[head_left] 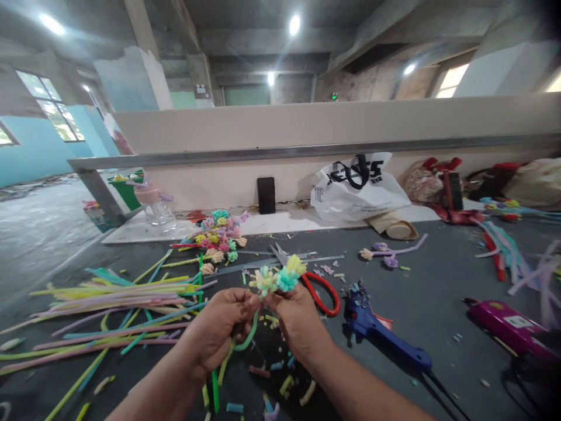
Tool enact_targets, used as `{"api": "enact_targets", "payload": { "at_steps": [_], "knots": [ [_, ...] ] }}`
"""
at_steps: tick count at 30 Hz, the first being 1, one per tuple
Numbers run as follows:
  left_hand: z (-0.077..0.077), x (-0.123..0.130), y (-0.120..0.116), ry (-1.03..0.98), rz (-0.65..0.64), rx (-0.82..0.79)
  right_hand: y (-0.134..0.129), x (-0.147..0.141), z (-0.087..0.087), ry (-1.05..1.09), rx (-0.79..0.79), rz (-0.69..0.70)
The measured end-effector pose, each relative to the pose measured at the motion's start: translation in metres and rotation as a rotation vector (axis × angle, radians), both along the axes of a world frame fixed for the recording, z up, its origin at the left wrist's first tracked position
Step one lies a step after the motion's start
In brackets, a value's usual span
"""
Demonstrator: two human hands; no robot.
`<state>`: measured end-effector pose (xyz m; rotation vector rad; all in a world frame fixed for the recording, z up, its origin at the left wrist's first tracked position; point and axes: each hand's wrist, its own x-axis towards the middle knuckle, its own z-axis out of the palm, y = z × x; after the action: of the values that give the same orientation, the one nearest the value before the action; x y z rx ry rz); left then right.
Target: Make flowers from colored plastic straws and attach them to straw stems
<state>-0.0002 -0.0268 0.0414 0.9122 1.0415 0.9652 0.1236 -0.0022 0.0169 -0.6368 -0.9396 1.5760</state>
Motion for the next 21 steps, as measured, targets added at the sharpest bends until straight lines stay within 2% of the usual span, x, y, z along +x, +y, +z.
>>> {"api": "enact_targets", "payload": {
  "at_steps": [3, 5, 7, 8, 9, 11, 15, 18, 21],
  "knots": [
    [-0.005, -0.002, -0.002, -0.358, -0.172, -0.188, -0.003, 0.001, 0.002, 0.021, -0.011, 0.019],
    [-0.006, -0.001, -0.003, -0.539, -0.296, -0.253, -0.004, 0.002, 0.004, 0.025, -0.027, 0.046],
    [-0.007, 0.002, -0.004, -0.579, -0.345, -0.264, -0.003, 0.003, 0.005, 0.016, -0.06, 0.044],
    [-0.007, 0.003, -0.003, -0.536, -0.309, -0.238, -0.003, 0.004, 0.005, 0.006, -0.077, 0.026],
    [-0.008, 0.003, -0.003, -0.448, -0.246, -0.191, -0.002, 0.005, 0.005, -0.007, -0.092, 0.006],
    [-0.008, 0.004, -0.002, -0.146, -0.094, -0.034, 0.001, 0.006, 0.005, -0.035, -0.118, -0.032],
    [-0.01, 0.003, -0.004, 0.657, 0.137, 0.494, 0.006, 0.009, 0.003, -0.111, -0.161, -0.106],
    [-0.013, 0.003, -0.008, 1.032, 0.165, 0.877, 0.007, 0.007, 0.002, -0.121, -0.139, -0.136],
    [-0.015, 0.004, -0.011, 1.218, 0.122, 1.032, 0.005, 0.004, 0.0, -0.124, -0.114, -0.139]
  ]
}}
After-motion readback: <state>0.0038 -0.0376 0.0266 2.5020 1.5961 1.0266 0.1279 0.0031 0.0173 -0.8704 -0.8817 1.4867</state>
